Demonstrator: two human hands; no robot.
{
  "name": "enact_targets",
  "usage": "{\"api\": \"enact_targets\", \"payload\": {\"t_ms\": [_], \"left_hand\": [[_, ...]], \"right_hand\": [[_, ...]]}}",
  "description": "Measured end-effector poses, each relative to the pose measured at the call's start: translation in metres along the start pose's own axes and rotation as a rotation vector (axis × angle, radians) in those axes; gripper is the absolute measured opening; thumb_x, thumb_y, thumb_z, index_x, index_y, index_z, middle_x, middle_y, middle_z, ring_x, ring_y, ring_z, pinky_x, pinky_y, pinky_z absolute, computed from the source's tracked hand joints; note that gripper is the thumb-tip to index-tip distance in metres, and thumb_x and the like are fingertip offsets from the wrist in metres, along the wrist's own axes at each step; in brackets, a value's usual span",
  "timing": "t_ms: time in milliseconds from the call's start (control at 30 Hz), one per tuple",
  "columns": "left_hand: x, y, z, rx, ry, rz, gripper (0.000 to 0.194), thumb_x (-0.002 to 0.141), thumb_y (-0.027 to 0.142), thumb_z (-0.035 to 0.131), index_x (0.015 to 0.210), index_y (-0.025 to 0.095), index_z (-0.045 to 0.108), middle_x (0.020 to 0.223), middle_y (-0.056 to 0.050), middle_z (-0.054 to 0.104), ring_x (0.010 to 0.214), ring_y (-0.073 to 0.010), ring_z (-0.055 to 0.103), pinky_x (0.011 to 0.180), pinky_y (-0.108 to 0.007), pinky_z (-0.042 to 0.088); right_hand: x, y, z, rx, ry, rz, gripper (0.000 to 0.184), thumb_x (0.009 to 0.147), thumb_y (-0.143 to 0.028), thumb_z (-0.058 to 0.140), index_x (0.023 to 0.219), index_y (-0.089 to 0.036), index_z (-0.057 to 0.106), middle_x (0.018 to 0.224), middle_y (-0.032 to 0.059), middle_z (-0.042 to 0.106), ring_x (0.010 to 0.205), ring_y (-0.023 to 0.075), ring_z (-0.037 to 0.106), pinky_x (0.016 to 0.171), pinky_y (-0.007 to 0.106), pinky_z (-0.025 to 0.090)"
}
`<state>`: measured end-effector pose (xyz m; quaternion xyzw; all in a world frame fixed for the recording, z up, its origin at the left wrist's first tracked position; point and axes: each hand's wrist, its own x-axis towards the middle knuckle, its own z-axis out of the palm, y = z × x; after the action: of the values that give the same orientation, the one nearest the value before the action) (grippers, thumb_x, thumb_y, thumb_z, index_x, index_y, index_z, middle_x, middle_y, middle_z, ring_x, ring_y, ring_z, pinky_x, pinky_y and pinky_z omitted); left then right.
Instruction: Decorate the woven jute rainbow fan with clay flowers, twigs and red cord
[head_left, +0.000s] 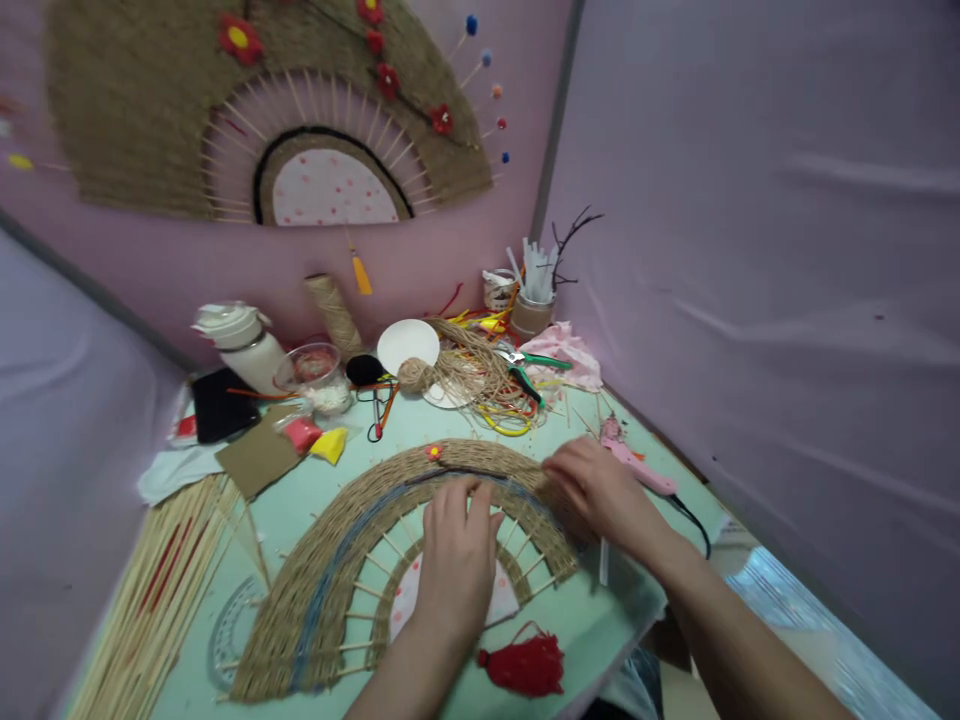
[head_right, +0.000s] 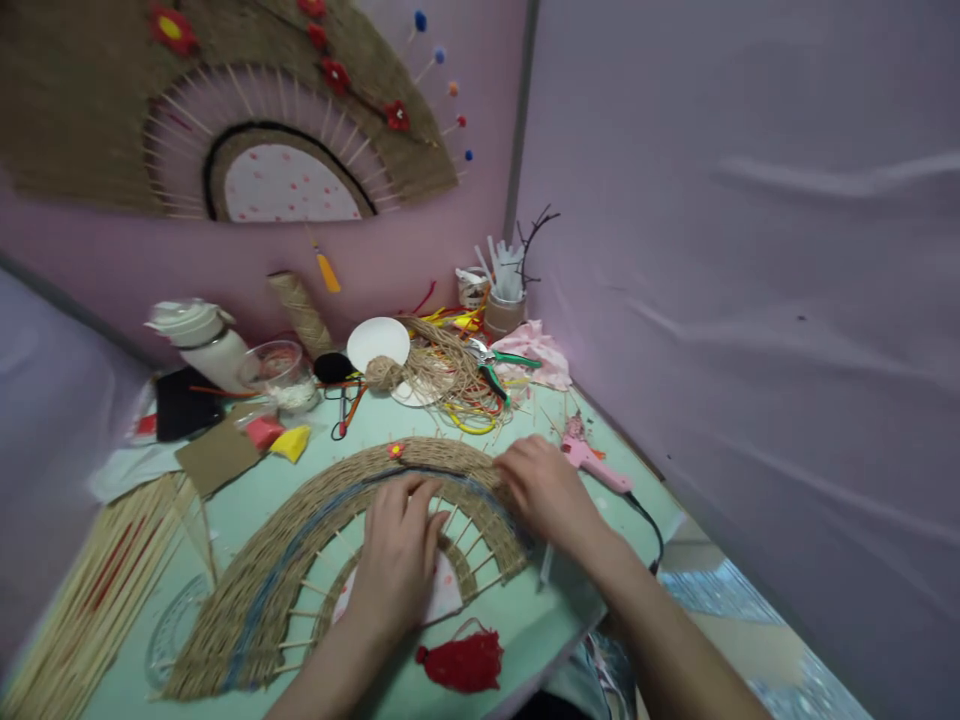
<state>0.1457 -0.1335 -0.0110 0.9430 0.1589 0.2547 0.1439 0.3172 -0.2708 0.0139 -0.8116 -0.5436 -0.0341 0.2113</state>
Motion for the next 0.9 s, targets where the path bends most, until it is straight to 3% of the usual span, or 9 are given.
{"api": "enact_targets", "payload": {"t_ms": [100, 233, 333, 500, 700, 900], "left_hand": [[0.006, 0.0, 0.004, -0.024, 0.037, 0.053, 0.023, 0.092, 0.017, 0.054, 0.114, 0.017, 0.058, 0.111, -0.011, 0.061, 0.105, -0.0263, 0.055, 0.089, -0.042, 0.044], [0.002, -0.003, 0.012, -0.07, 0.007, 0.112, 0.02, 0.093, 0.014, 0.049, 0.109, 0.019, 0.061, 0.107, -0.011, 0.064, 0.1, -0.0243, 0.058, 0.084, -0.04, 0.045], [-0.005, -0.008, 0.017, -0.092, -0.001, 0.156, 0.021, 0.091, 0.011, 0.049, 0.106, 0.019, 0.062, 0.105, -0.01, 0.065, 0.098, -0.0231, 0.059, 0.083, -0.038, 0.046], [-0.011, -0.013, 0.022, -0.12, 0.028, 0.176, 0.025, 0.088, 0.008, 0.05, 0.105, 0.021, 0.063, 0.105, -0.009, 0.065, 0.097, -0.0223, 0.06, 0.083, -0.037, 0.047], [-0.016, -0.014, 0.037, -0.14, 0.13, 0.149, 0.027, 0.086, 0.005, 0.048, 0.1, 0.022, 0.063, 0.101, -0.009, 0.066, 0.094, -0.023, 0.061, 0.08, -0.036, 0.047], [-0.02, -0.015, 0.049, -0.153, 0.185, 0.171, 0.028, 0.084, 0.004, 0.048, 0.096, 0.023, 0.065, 0.096, -0.007, 0.067, 0.092, -0.0212, 0.064, 0.078, -0.033, 0.047]], "right_hand": [[0.02, 0.038, -0.011, -0.127, 0.011, 0.151, 0.021, 0.094, -0.024, 0.054, 0.091, -0.019, 0.074, 0.091, 0.0104, 0.066, 0.088, 0.0232, 0.057, 0.08, 0.034, 0.044], [0.043, 0.078, -0.015, -0.239, -0.167, 0.292, 0.022, 0.092, -0.022, 0.054, 0.094, -0.019, 0.075, 0.098, 0.0107, 0.067, 0.097, 0.0228, 0.059, 0.081, 0.029, 0.041], [0.055, 0.094, -0.012, -0.258, -0.223, 0.351, 0.022, 0.089, -0.017, 0.054, 0.085, -0.018, 0.075, 0.093, 0.0107, 0.07, 0.09, 0.0206, 0.063, 0.073, 0.026, 0.039], [0.07, 0.109, -0.003, -0.272, -0.237, 0.476, 0.024, 0.087, -0.013, 0.051, 0.087, -0.015, 0.075, 0.091, 0.0143, 0.075, 0.081, 0.022, 0.068, 0.066, 0.026, 0.04], [0.089, 0.111, -0.005, -0.233, -0.145, 0.474, 0.022, 0.088, -0.015, 0.053, 0.088, -0.016, 0.075, 0.093, 0.0142, 0.077, 0.087, 0.0244, 0.071, 0.07, 0.026, 0.043], [0.125, 0.114, -0.04, -0.158, 0.119, 0.489, 0.027, 0.094, -0.026, 0.051, 0.108, -0.016, 0.072, 0.105, 0.0143, 0.076, 0.096, 0.0247, 0.07, 0.081, 0.03, 0.047]]}}
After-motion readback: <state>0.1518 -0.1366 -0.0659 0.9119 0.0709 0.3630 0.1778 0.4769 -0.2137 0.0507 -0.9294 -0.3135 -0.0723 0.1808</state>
